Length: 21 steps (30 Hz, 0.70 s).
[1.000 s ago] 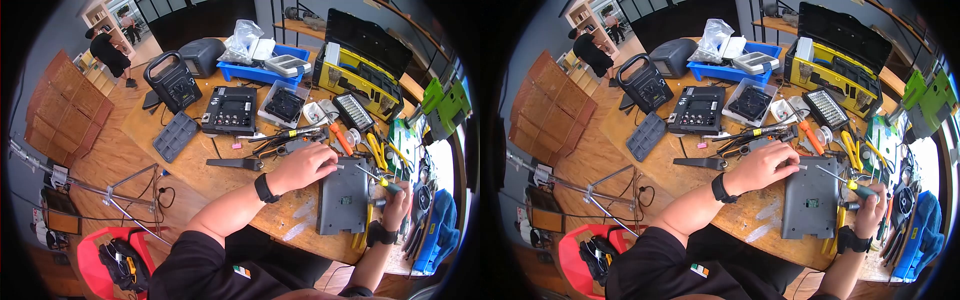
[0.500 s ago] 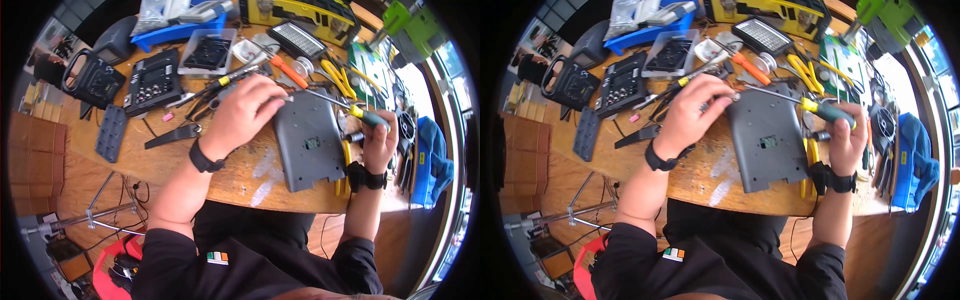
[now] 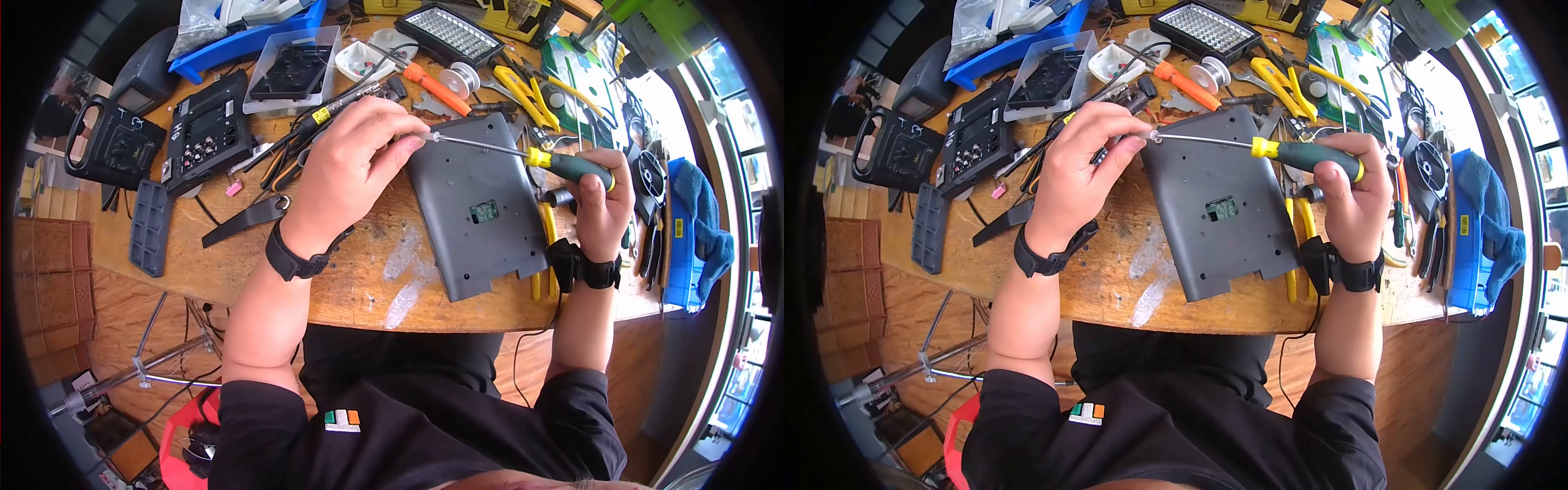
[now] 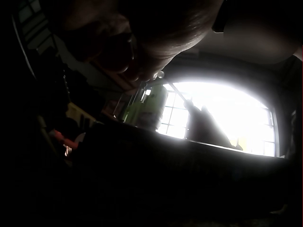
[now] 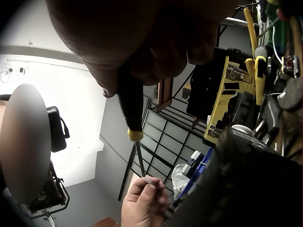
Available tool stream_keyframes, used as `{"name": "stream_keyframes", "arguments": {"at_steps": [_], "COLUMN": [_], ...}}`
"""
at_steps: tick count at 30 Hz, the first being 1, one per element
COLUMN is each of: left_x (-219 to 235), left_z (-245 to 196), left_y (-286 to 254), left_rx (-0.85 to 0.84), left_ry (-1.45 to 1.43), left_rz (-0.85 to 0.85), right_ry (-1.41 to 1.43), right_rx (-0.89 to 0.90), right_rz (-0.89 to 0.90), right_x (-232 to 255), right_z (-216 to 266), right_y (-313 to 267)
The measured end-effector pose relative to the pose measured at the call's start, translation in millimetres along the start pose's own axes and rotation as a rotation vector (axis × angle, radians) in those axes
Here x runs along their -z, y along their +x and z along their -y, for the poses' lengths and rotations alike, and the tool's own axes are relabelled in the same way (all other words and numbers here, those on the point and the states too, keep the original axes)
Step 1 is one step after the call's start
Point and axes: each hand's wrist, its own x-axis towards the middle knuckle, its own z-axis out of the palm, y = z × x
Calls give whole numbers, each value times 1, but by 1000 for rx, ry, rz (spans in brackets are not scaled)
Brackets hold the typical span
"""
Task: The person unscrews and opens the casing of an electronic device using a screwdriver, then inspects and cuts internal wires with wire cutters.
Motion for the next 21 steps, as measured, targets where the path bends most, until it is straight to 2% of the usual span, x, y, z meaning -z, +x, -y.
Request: {"name": "stream_keyframes", "arguments": {"at_steps": [5, 8, 11, 13, 15, 17, 19, 21], "left_x": [0, 1, 1, 3, 2, 1, 0, -3], "left_z": [2, 1, -2, -3, 0, 9, 13, 8], "left_y": [0, -1, 0, -1, -3, -9, -10, -5], "left_rx": [-56, -36, 3, 19, 30, 233, 236, 225], "left_ry": [41, 15, -48, -41, -28, -270, -348, -605], "left_rz": [-7, -7, 12, 33, 60, -39, -40, -96], "right_ry": [-32, -62, -130, -170, -206, -154, -28, 79], "right_rx": [-6, 25, 101, 104, 132, 65, 49, 43], "right_rz": [4, -3, 43, 204, 209, 126, 47, 21], "right_x": [1, -1, -2, -3, -5, -4, -1, 1], "right_z": [-1, 1, 4, 4, 11, 15, 9, 7], "right_y": [0, 0, 2, 3, 3, 0, -1, -1]}}
